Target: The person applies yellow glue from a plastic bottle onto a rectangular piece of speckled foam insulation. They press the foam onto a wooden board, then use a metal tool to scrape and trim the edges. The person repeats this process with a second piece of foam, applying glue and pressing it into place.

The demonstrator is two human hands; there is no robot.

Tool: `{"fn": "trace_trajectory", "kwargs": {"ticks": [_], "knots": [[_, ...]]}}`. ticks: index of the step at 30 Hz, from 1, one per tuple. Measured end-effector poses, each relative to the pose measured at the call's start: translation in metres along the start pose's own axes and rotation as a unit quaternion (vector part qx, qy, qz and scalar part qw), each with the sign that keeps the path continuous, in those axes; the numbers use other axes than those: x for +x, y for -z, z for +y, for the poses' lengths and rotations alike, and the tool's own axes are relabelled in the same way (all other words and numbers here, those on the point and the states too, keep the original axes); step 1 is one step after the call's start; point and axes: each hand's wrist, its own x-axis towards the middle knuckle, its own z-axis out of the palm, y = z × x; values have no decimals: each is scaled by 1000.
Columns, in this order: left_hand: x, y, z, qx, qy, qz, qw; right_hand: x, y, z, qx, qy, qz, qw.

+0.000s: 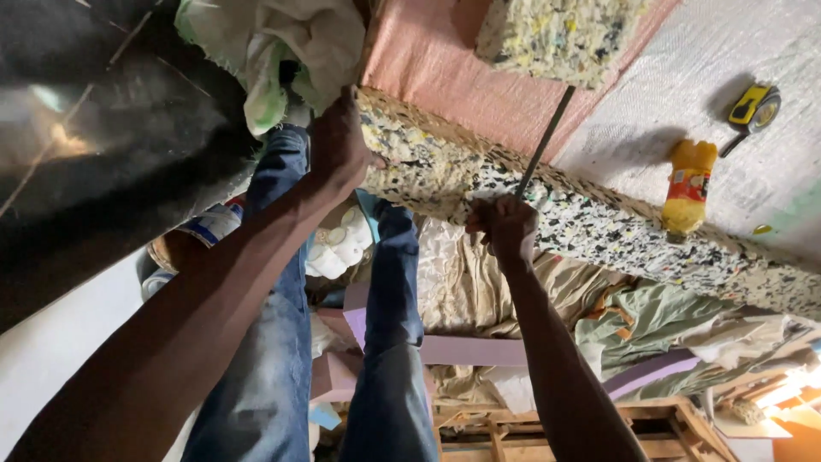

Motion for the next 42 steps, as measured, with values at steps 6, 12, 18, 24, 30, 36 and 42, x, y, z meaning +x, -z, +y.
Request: {"fn": "trace_trajectory", "kwargs": {"ticks": [6,12,18,24,30,36,42], "knots": [[-17,39,26,-87,12,-4,996,1,45,-22,-19,-14,-44,999],[-17,43,32,-36,106,-83,990,19,49,-10,46,-7,-4,999],[-73,51,85,114,11,145,983,17,109,9,26,-23,-22,999],[-52,-46,63,250,-53,70,964,25,152,9,1,0,48,999],[-50,-38,60,266,-174,155,935,24,152,7,-52,8,31,998],[-12,-76,40,315,-120,110,935,32,150,20,-83,4,54,995],[-34,-50,152,434,-47,-115,892,44,193,87,15,28,27,999]]}}
